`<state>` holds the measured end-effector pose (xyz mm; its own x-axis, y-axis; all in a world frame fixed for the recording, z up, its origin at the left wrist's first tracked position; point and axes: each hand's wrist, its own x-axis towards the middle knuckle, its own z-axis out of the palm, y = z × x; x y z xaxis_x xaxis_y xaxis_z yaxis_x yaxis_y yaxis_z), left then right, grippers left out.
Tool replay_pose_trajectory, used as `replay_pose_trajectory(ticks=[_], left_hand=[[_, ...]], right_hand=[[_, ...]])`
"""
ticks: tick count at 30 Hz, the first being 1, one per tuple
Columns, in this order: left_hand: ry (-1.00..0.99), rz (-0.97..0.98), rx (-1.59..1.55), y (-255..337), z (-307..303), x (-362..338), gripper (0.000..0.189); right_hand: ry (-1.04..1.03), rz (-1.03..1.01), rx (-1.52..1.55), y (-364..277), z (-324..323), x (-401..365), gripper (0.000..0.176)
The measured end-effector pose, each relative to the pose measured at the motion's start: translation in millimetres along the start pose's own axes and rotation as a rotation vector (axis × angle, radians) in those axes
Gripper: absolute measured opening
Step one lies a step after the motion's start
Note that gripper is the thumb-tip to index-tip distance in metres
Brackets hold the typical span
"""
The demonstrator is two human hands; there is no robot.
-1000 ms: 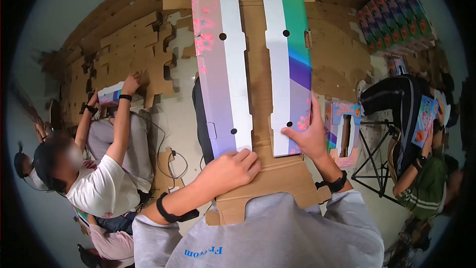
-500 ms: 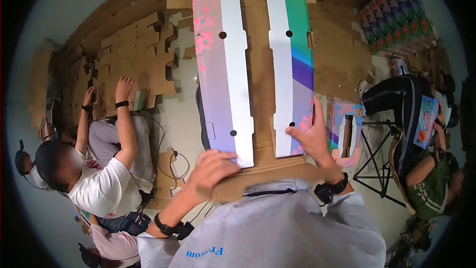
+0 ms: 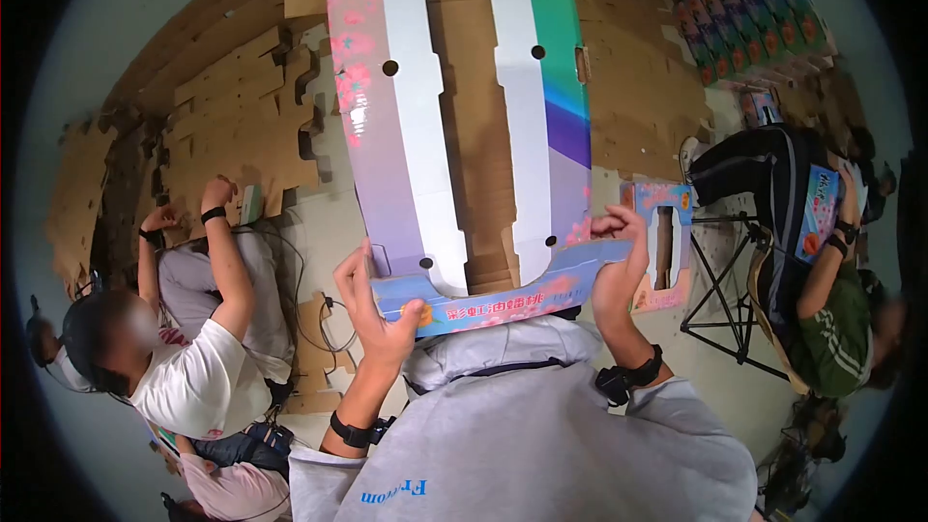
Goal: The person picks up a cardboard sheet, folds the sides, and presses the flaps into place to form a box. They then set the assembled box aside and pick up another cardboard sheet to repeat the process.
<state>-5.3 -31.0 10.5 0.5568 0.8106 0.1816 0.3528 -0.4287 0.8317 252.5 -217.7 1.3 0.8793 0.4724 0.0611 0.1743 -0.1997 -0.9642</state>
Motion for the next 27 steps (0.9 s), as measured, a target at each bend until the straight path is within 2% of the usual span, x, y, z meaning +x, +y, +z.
replay_pose_trajectory(ticks=[1, 4, 7, 10, 11, 14, 16, 20, 23, 27], left_hand=[[0.009, 0.034, 0.012, 0, 1, -1, 0.099], [-0.045, 0.19, 0.115, -1, -4, 5, 0.092], [-0.064, 0.132, 0.037, 3, -1, 9, 0.086], [-0.083, -0.014, -0.059, 10, 2, 10, 0.091], [-0.127, 0.038, -0.031, 1, 0, 8, 0.085], [-0.107, -0.081, -0.241, 7, 2, 11, 0.085], [-0.106, -0.049, -0.199, -5, 1, 9, 0.085], [-0.057, -0.031, -0.216, -9, 8, 3, 0.082], [-0.062, -0.082, -0.255, -19, 4, -2, 0.09], [-0.024, -0.01, -0.333, -16, 9, 8, 0.071]], right_hand=[[0.045, -0.054, -0.045, 1, -2, -8, 0.057], [0.209, 0.182, 0.158, 3, -6, -18, 0.055], [0.151, 0.071, 0.321, -4, 0, -16, 0.056], [-0.001, -0.12, -0.32, -21, 5, -3, 0.062], [-0.019, -0.14, -0.315, -23, 7, -4, 0.064], [-0.043, -0.203, -0.316, -27, 17, -6, 0.069], [-0.03, -0.241, -0.337, -22, 19, -4, 0.07], [0.02, -0.268, -0.336, -25, 20, -4, 0.063], [0.027, -0.239, -0.28, -23, 21, -10, 0.056], [0.01, -0.242, -0.354, -29, 22, -6, 0.05]])
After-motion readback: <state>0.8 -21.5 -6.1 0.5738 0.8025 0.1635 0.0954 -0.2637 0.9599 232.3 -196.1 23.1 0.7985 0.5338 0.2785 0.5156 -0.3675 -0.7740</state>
